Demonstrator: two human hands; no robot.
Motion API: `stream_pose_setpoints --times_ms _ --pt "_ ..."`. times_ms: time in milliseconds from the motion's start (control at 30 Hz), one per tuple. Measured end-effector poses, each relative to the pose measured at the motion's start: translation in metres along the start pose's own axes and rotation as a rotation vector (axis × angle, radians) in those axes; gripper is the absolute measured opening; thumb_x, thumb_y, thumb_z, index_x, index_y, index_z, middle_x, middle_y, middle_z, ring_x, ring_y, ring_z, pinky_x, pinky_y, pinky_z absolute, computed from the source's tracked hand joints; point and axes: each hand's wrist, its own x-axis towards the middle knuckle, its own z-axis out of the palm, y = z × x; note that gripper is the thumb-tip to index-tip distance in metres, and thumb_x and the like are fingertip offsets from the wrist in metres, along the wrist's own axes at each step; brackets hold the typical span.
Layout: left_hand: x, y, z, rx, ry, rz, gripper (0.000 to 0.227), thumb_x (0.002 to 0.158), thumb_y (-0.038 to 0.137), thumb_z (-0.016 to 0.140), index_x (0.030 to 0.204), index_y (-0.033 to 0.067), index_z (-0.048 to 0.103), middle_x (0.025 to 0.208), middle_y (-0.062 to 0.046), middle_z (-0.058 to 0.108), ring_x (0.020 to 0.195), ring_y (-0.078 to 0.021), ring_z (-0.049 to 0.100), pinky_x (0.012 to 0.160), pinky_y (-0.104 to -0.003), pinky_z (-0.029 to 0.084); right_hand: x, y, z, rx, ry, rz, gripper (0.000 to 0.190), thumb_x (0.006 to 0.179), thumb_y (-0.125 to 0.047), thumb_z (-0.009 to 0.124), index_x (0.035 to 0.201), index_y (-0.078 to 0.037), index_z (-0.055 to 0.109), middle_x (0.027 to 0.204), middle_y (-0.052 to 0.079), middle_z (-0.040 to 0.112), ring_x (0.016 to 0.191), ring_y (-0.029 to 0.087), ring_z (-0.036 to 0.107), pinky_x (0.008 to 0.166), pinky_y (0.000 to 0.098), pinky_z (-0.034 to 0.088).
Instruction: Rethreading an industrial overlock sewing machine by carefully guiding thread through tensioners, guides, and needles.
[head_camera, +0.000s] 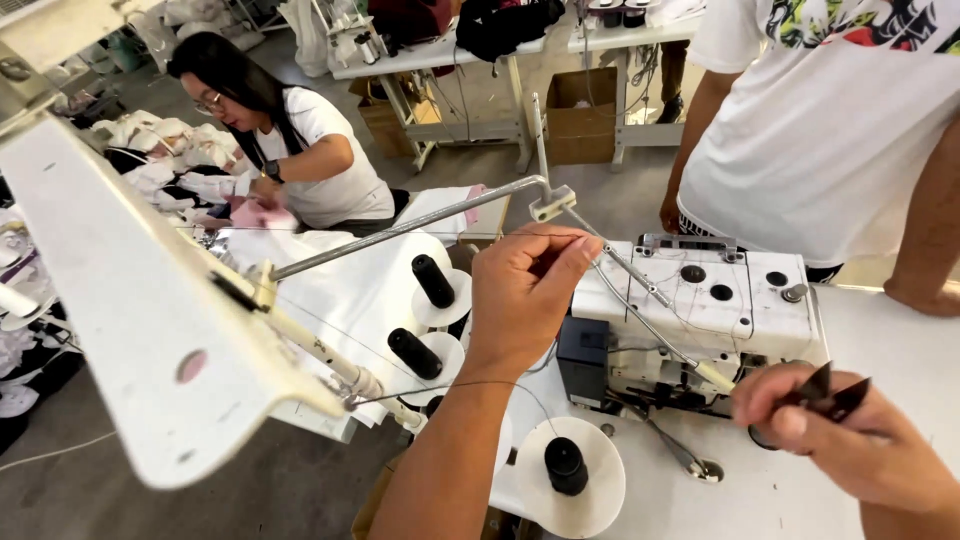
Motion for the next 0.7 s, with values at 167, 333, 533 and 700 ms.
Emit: stream_pose_setpoints --times_ms 167,333,533,700 --pt "0.002 -0.007 0.006 -0.025 0.030 -0.026 0.014 0.091 0.020 0.074 0.091 0.0068 0.079 0.089 -0.004 0.077 0.082 -0.0100 0.070 0.074 -0.023 0.061 0.000 0.014 -0.022 0.110 0.085 -0.003 0.023 0.096 -0.011 0.063 0.099 0.010 0.073 0.090 0.027 0.071 0.055 0.020 0.041 0.052 0.0326 0.036" --pt "0.001 -0.006 0.007 0.041 0.030 0.055 0.019 0.093 0.023 0.069 0.090 0.0071 0.079 0.088 -0.003 0.077 0.078 -0.0104 0.070 0.067 -0.023 0.058 0.012 0.007 -0.020 -0.023 0.101 -0.068 0.022 0.095 -0.014 0.064 0.097 0.006 0.074 0.070 0.012 0.064 0.055 0.016 0.046 0.085 0.0445 0.054" --pt "0.000 0.000 0.003 0.089 0.040 0.096 0.018 0.094 0.020 0.070 0.087 0.0061 0.078 0.085 -0.003 0.077 0.071 -0.0093 0.067 0.061 -0.021 0.056 0.037 -0.015 -0.034 0.091 -0.044 -0.141 0.020 0.097 -0.007 0.061 0.102 0.006 0.076 0.083 0.016 0.073 0.054 0.010 0.043 0.050 0.0226 0.032" --pt "0.000 0.003 0.003 0.136 0.022 0.082 0.019 0.093 0.022 0.068 0.085 0.0082 0.078 0.082 0.000 0.076 0.069 -0.0080 0.063 0.062 -0.022 0.053 0.046 -0.002 -0.040 -0.023 0.121 -0.173 0.018 0.097 -0.016 0.064 0.101 -0.001 0.074 0.093 0.015 0.077 0.053 0.014 0.042 0.056 0.0288 0.039"
